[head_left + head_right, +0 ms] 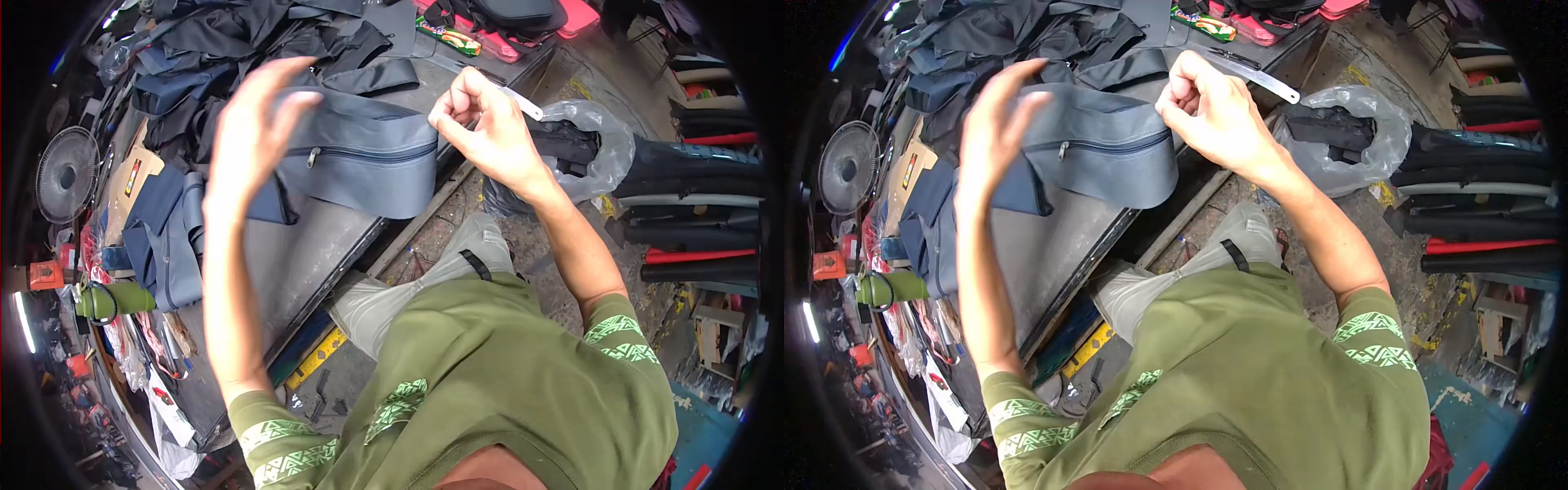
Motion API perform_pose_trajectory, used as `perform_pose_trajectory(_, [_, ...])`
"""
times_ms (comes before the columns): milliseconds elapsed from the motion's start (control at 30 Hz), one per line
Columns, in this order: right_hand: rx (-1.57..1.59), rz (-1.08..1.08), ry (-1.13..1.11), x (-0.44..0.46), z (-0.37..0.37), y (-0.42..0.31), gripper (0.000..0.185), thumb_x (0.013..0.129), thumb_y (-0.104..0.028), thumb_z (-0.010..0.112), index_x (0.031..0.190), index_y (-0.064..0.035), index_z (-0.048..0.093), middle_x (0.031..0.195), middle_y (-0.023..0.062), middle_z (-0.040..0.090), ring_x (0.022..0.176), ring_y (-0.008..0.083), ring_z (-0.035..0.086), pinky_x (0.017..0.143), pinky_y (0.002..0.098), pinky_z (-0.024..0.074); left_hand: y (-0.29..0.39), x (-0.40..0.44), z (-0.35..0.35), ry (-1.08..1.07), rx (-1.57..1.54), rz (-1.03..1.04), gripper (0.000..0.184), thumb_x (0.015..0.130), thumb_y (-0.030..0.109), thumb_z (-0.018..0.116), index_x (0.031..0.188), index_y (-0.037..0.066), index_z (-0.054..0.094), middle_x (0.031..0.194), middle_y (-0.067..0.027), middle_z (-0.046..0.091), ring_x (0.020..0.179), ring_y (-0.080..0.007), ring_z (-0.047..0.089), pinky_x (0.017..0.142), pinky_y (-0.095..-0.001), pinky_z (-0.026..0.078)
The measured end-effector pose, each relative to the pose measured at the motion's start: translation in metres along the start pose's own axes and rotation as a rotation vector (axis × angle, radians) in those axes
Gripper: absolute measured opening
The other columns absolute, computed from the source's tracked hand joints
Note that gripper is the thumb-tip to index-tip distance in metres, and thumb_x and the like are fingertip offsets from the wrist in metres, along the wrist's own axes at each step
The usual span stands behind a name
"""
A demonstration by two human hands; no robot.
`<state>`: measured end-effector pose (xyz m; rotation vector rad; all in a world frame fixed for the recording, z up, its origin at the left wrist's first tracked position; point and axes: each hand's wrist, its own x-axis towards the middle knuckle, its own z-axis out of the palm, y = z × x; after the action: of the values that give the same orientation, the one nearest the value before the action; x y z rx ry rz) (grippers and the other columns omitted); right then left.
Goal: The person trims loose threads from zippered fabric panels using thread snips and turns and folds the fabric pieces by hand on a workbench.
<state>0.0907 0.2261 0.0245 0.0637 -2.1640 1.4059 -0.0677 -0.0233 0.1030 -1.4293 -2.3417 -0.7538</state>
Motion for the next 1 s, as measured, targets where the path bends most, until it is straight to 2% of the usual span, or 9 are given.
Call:
perform_pose_trajectory(100, [-0.009, -0.094, 0.004, 0.000, 0.004, 0.003, 0.022, 0.090, -0.004, 0.070, 0.090, -0.0036, 0.048, 0.077, 0.0045, 0.063, 0.069, 0.0115, 0.061, 0.065, 0.0298, 0.0521, 0.058, -0.008, 0.056, -0.065, -0.257, 0.107, 0.038, 0.096, 0.018, 0.070, 0.132, 0.005, 0.066, 0.135, -0.0153, 0.066, 0.134, -0.0289, 0.059, 0.112, -0.0375, 0.045])
perform_pose_trajectory(267, [-0.055, -0.087, 0.002, -0.005, -0.001, -0.007, 0.019, 0.090, -0.002, 0.070, 0.091, -0.0022, 0.052, 0.074, 0.0049, 0.060, 0.068, 0.0118, 0.060, 0.062, 0.0292, 0.0510, 0.060, -0.008, 0.087, -0.128, -0.364, 0.009, 0.029, 0.095, 0.017, 0.074, 0.119, 0.003, 0.072, 0.113, -0.0125, 0.072, 0.111, -0.0252, 0.067, 0.097, -0.0360, 0.051])
perform_pose_trajectory(433, [-0.024, -0.150, -0.008, -0.007, -0.001, -0.006, 0.019, 0.090, 0.000, 0.071, 0.092, -0.0013, 0.052, 0.077, 0.0060, 0.060, 0.069, 0.0121, 0.060, 0.062, 0.0289, 0.0502, 0.059, -0.012, 0.095, -0.164, -0.631, -0.215, 0.023, 0.093, 0.018, 0.077, 0.110, 0.003, 0.077, 0.098, -0.0065, 0.071, 0.093, -0.0146, 0.065, 0.086, -0.0290, 0.050])
perform_pose_trajectory(533, [-0.073, -0.113, -0.065, -0.010, -0.007, -0.009, 0.019, 0.091, -0.002, 0.072, 0.094, -0.0021, 0.053, 0.080, 0.0037, 0.061, 0.072, 0.0100, 0.060, 0.064, 0.0276, 0.0509, 0.058, -0.019, 0.108, -0.095, -0.754, -0.254, 0.023, 0.092, 0.022, 0.079, 0.106, 0.004, 0.079, 0.091, -0.0062, 0.071, 0.086, -0.0142, 0.065, 0.080, -0.0297, 0.050])
perform_pose_trajectory(633, [0.074, 0.046, -0.182, -0.001, -0.022, -0.002, 0.018, 0.093, -0.007, 0.073, 0.096, -0.0028, 0.055, 0.082, 0.0006, 0.063, 0.076, 0.0077, 0.060, 0.065, 0.0268, 0.0506, 0.063, -0.021, 0.113, -0.037, -0.745, -0.295, 0.025, 0.091, 0.025, 0.080, 0.103, 0.004, 0.080, 0.087, -0.0062, 0.071, 0.083, -0.0141, 0.065, 0.078, -0.0297, 0.050])
perform_pose_trajectory(700, [-0.012, 0.149, -0.166, 0.019, -0.045, 0.035, 0.017, 0.097, -0.017, 0.070, 0.101, -0.0021, 0.063, 0.085, -0.0001, 0.065, 0.080, 0.0062, 0.060, 0.072, 0.0247, 0.0509, 0.063, -0.024, 0.115, -0.014, -0.739, -0.320, 0.025, 0.091, 0.025, 0.080, 0.103, 0.003, 0.080, 0.087, -0.0061, 0.071, 0.084, -0.0135, 0.065, 0.078, -0.0288, 0.049])
perform_pose_trajectory(767, [-0.386, 0.074, -0.053, 0.038, -0.064, 0.070, 0.024, 0.098, -0.023, 0.068, 0.106, -0.0004, 0.067, 0.092, 0.0073, 0.071, 0.084, 0.0166, 0.068, 0.081, 0.0322, 0.0547, 0.060, -0.026, 0.117, -0.004, -0.769, -0.327, 0.026, 0.091, 0.025, 0.080, 0.103, 0.002, 0.080, 0.087, -0.0060, 0.071, 0.084, -0.0129, 0.064, 0.078, -0.0281, 0.049])
perform_pose_trajectory(867, [-0.653, -0.125, 0.076, 0.051, -0.079, 0.142, 0.029, 0.097, -0.024, 0.065, 0.113, -0.0003, 0.070, 0.101, 0.0170, 0.073, 0.096, 0.0334, 0.072, 0.090, 0.0422, 0.0543, 0.057, -0.029, 0.119, -0.034, -0.792, -0.337, 0.026, 0.091, 0.024, 0.080, 0.102, 0.001, 0.079, 0.088, -0.0050, 0.069, 0.085, -0.0121, 0.063, 0.080, -0.0280, 0.049])
perform_pose_trajectory(1000, [-0.791, -0.013, -0.052, 0.056, -0.075, 0.159, 0.030, 0.094, -0.018, 0.063, 0.117, -0.0008, 0.070, 0.109, 0.0240, 0.072, 0.108, 0.0422, 0.067, 0.096, 0.0484, 0.0517, 0.055, -0.035, 0.119, -0.048, -0.826, -0.352, 0.025, 0.092, 0.024, 0.079, 0.099, 0.000, 0.077, 0.089, -0.0039, 0.068, 0.087, -0.0113, 0.062, 0.081, -0.0274, 0.047])
